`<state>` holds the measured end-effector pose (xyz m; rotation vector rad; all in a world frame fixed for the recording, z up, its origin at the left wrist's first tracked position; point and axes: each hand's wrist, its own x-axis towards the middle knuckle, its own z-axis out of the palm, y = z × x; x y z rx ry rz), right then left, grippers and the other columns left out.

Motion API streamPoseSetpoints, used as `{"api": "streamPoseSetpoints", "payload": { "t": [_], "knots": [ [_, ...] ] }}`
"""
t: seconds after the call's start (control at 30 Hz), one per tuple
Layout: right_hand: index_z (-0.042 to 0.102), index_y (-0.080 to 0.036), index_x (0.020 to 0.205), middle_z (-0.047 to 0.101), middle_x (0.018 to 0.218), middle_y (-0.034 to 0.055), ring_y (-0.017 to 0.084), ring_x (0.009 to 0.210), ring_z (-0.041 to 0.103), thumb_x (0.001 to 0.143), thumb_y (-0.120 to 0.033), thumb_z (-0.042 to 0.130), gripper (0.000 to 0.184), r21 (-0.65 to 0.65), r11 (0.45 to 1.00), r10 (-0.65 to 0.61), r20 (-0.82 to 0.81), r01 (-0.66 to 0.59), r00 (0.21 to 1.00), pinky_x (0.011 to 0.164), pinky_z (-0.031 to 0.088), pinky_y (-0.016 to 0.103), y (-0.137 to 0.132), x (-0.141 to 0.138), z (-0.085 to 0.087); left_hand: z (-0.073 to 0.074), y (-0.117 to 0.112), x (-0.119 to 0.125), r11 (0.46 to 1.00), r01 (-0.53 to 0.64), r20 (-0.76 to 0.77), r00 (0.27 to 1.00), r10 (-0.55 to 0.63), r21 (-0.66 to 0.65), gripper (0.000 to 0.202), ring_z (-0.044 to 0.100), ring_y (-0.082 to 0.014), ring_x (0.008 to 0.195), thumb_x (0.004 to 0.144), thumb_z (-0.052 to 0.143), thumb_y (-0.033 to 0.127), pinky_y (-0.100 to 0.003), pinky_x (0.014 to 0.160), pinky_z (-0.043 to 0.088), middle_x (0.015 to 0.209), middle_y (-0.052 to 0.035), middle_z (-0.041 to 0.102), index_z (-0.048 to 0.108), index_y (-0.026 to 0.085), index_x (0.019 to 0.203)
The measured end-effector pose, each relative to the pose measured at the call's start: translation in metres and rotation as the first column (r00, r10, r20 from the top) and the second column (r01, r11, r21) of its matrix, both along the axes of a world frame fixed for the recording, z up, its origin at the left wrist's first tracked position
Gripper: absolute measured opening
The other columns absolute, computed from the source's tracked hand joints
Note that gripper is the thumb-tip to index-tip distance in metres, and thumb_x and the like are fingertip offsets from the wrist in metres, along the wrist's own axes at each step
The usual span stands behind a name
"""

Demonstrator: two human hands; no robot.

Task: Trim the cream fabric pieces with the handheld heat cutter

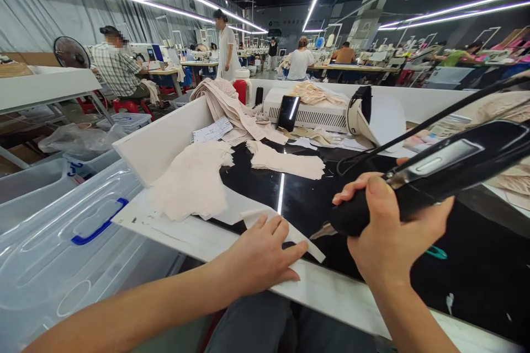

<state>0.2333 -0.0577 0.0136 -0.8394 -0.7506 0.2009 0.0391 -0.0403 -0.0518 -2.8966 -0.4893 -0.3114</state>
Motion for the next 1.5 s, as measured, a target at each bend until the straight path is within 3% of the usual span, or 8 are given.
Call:
{"api": "streamPoseSetpoints", "payload": {
  "t": [0.2, 0.53, 0.93, 1.5],
  "knots": [
    [0.058, -0.032, 0.107, 0.071, 0.075, -0.0109, 0.017, 0.053, 0.064, 0.083, -0.037, 0.095, 0.045, -0.021, 0.999, 0.048, 0.016, -0.048, 0.999, 0.052, 0.06, 0.033, 0.017, -0.002, -0.003, -0.004, 0.0, 0.0, 1.0, 0.019, 0.068, 0.998, -0.018, -0.016, 0.063, 0.073, -0.0412, 0.135, 0.106, 0.085, 0.063, -0.055, 0.113, 0.063, 0.136, -0.0223, 0.075, 0.069, 0.022, 0.151],
    [0.058, -0.032, 0.11, 0.072, 0.074, -0.0135, 0.015, 0.051, 0.063, 0.082, -0.035, 0.093, 0.045, -0.025, 0.997, 0.078, 0.02, -0.077, 0.997, 0.05, 0.06, 0.03, 0.018, -0.005, -0.002, -0.009, 0.001, 0.0, 0.998, 0.034, 0.127, 0.992, -0.028, -0.044, 0.064, 0.073, -0.0411, 0.135, 0.104, 0.088, 0.063, -0.054, 0.113, 0.063, 0.134, -0.0216, 0.074, 0.071, 0.023, 0.152],
    [0.061, -0.03, 0.115, 0.071, 0.077, -0.011, 0.016, 0.052, 0.064, 0.083, -0.045, 0.098, 0.052, -0.016, 0.996, 0.087, 0.031, -0.086, 0.996, 0.053, 0.06, 0.032, 0.017, -0.005, -0.007, -0.008, 0.003, -0.003, 0.998, 0.046, 0.131, 0.991, -0.04, -0.05, 0.064, 0.073, -0.0423, 0.137, 0.104, 0.089, 0.061, -0.055, 0.114, 0.065, 0.136, -0.0229, 0.074, 0.07, 0.022, 0.151],
    [0.06, -0.029, 0.11, 0.071, 0.074, -0.0112, 0.014, 0.054, 0.062, 0.082, -0.041, 0.098, 0.048, -0.017, 0.994, 0.105, 0.016, -0.105, 0.994, 0.054, 0.06, 0.03, 0.019, -0.007, -0.006, -0.004, 0.003, -0.011, 0.997, 0.046, 0.099, 0.994, -0.04, -0.059, 0.063, 0.072, -0.0398, 0.138, 0.106, 0.087, 0.059, -0.051, 0.115, 0.063, 0.137, -0.0211, 0.072, 0.068, 0.022, 0.152]
  ]
}}
